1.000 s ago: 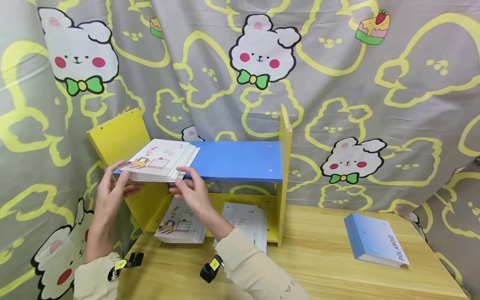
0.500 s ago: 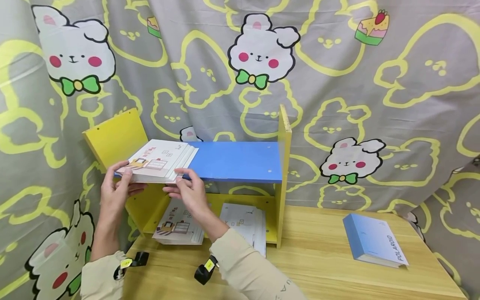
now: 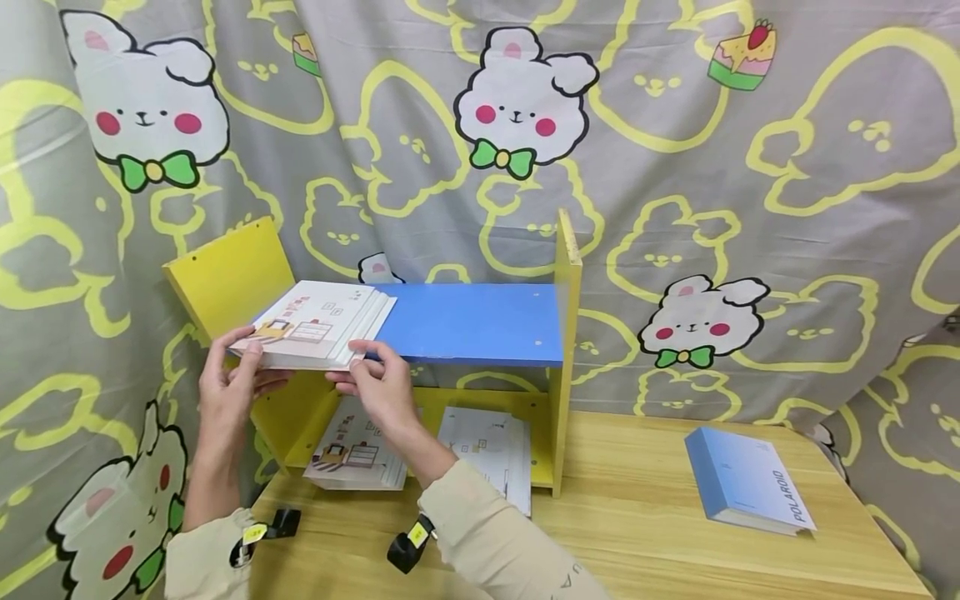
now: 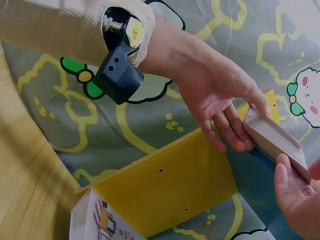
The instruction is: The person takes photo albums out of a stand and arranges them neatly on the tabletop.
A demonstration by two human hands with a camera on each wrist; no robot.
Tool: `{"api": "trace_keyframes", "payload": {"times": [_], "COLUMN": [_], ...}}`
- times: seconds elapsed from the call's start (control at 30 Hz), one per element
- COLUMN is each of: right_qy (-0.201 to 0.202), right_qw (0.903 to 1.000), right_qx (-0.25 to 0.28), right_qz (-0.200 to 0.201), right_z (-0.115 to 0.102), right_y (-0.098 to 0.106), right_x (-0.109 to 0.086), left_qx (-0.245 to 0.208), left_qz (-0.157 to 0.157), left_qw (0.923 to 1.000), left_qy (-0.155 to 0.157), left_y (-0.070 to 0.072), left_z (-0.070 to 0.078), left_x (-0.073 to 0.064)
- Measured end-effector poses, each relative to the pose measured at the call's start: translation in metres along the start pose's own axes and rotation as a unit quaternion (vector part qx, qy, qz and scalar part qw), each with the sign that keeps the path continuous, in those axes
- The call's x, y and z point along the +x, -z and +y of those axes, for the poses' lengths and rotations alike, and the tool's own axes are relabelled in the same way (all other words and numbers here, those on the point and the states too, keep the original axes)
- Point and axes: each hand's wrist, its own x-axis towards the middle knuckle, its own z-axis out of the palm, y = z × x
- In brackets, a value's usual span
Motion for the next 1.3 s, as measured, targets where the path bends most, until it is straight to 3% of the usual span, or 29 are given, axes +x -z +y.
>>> {"api": "trace_keyframes", "payload": {"times": [0.2,0.43,0.67,1.17,1.3], "right_qy": [0.006,0.01,0.026,0.045,0.054], "right_qw": [0.9999,0.9999,0.9994,0.9979,0.997], "right_qx": [-0.004,-0.005,0.004,-0.038,-0.044], "right_qz": [-0.008,-0.009,-0.024,-0.027,-0.034], "right_z": [0.001,0.003,0.007,0.013,0.012], "right_y": [0.002,0.005,0.009,0.023,0.026], "right_x": [-0.005,-0.009,-0.013,-0.022,-0.023], "left_qx": [-0.024,-0.035,-0.051,-0.09,-0.087], "left_qz": [-0.006,-0.057,-0.081,-0.103,-0.096], "left_qw": [0.9996,0.9977,0.9953,0.9902,0.9912], "left_qy": [-0.013,-0.005,-0.012,-0.027,-0.027], "left_y": [0.0,0.007,0.012,0.015,0.014], "left_z": [0.0,0.0,-0.001,-0.01,-0.011], "left_x": [-0.009,-0.02,-0.027,-0.039,-0.04]}}
